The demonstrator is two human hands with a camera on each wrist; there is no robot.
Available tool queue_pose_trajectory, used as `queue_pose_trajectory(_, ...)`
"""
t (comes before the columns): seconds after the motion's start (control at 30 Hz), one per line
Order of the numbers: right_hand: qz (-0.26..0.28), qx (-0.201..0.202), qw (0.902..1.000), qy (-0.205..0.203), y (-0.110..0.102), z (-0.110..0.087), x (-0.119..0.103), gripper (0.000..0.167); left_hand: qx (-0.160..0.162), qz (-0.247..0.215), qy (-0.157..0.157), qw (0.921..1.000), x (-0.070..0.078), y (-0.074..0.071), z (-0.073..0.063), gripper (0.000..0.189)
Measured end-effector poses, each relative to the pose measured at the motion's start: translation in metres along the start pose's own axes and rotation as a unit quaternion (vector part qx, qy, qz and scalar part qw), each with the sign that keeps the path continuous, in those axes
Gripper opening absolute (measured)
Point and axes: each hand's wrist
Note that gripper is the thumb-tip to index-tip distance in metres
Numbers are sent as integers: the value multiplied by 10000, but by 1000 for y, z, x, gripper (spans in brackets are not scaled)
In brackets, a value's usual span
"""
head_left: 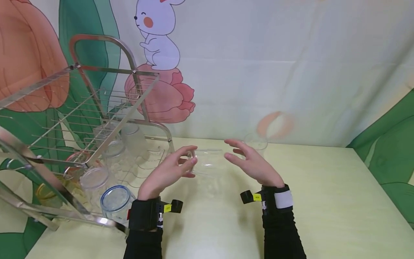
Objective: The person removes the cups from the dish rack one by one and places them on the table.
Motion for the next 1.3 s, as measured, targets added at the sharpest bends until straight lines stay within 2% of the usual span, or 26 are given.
queue_pose_trajectory(0.1, 96, 13, 9999, 63, 1, 1, 1, 59, -61, -170, 30, 9998, -4, 1, 3, 53)
queue_pose_trajectory(0.3, 568, 101, 9982, 136, 3, 2, 6, 57, -227, -479, 390, 9978, -8, 7, 10, 51)
queue_pose_trajectory(0.47, 1301, 131, 9913, 140, 5, 4, 9, 56, -200, -777, 539, 9953, -9, 12, 15, 50)
queue_pose_trajectory(0.7, 1885, 347, 9812, 219, 10, 6, 11, 56, -162, -1289, 689, 9891, -12, 18, 23, 48)
queue_pose_trajectory(0.83, 2228, 474, 9732, 312, 15, 7, 15, 55, -275, -1515, 707, 9856, -15, 21, 26, 49)
queue_pose_trajectory(1.07, 2884, 326, 9569, 129, 21, 12, 17, 56, -282, -1795, 786, 9802, -19, 23, 32, 49)
queue_pose_trajectory(1.3, 2929, 293, 9556, 122, 23, 14, 17, 53, -295, -1855, 606, 9803, -23, 24, 34, 47)
Point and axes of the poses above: each hand's wrist, its own z-axis towards the middle knuckle, its own y-axis out of the palm, x = y × z, and after that the axes turned 3 degrees about -z, right-handed
